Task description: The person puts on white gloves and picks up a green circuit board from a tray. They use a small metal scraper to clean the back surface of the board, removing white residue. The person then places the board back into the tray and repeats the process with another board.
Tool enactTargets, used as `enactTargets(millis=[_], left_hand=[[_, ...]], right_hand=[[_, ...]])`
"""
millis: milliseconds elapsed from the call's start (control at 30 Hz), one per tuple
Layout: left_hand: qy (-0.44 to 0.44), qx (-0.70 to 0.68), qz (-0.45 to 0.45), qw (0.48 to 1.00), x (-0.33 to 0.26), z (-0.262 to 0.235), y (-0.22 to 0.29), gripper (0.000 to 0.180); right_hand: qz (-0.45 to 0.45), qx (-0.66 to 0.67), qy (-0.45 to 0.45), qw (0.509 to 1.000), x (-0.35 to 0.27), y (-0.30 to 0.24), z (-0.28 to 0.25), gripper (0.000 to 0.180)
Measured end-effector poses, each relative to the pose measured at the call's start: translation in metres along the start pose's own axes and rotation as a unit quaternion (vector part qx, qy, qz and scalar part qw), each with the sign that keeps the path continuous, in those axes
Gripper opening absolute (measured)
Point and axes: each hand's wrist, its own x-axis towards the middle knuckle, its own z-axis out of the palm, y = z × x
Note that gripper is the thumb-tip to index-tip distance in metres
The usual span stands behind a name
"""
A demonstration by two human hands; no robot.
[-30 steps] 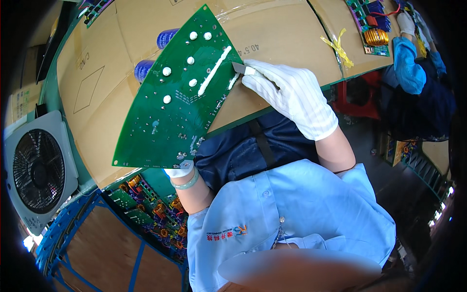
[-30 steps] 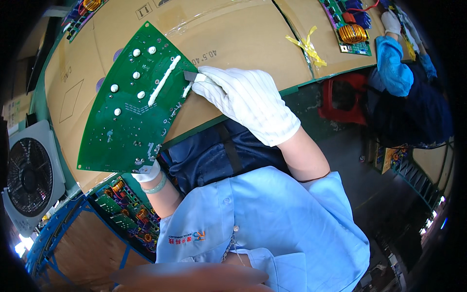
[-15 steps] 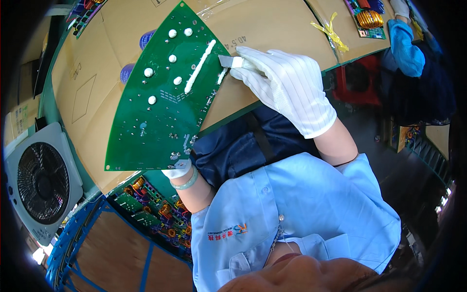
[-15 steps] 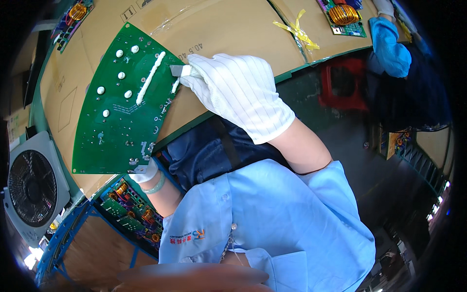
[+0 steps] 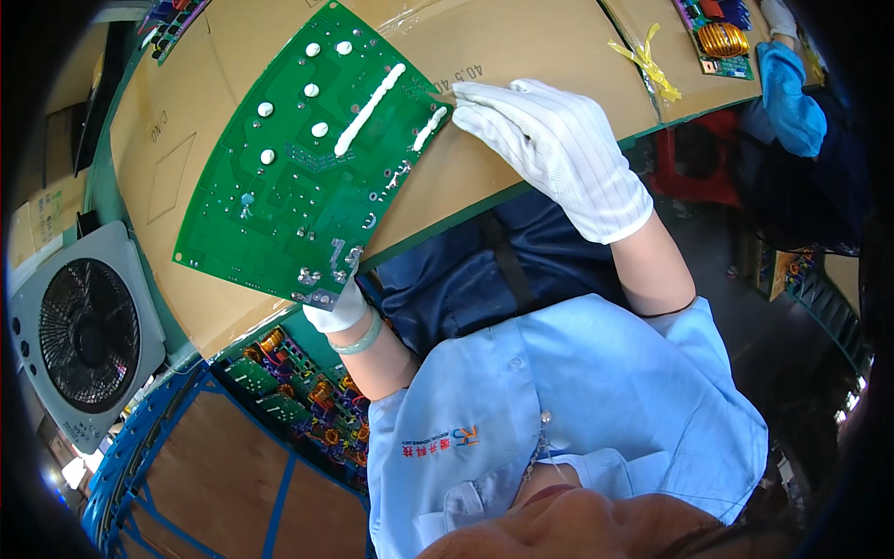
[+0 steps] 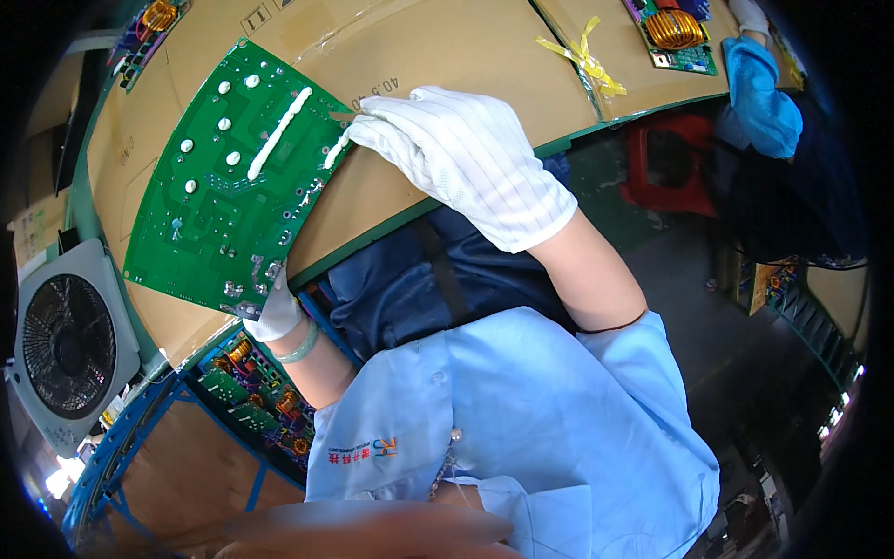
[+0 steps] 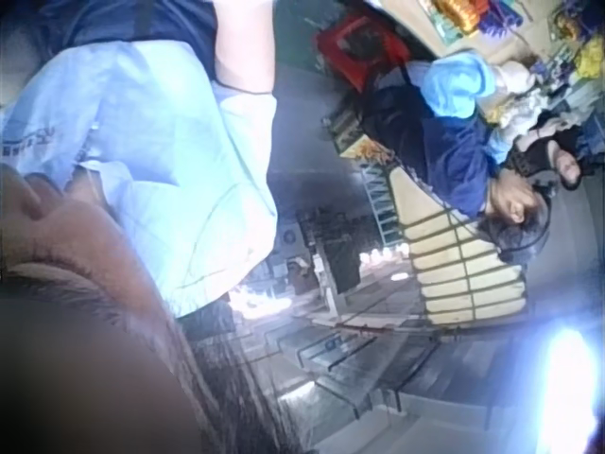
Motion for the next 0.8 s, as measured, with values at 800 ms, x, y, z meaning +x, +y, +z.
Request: enactTargets(millis=[800], left_hand=[[-0.014,-0.044,-0.06,0.997,-0.008,0.002,0.001,0.047]], right_hand=[[0.074,-0.062,0.012,0.995,0.001,-0.002,0.016,0.014]])
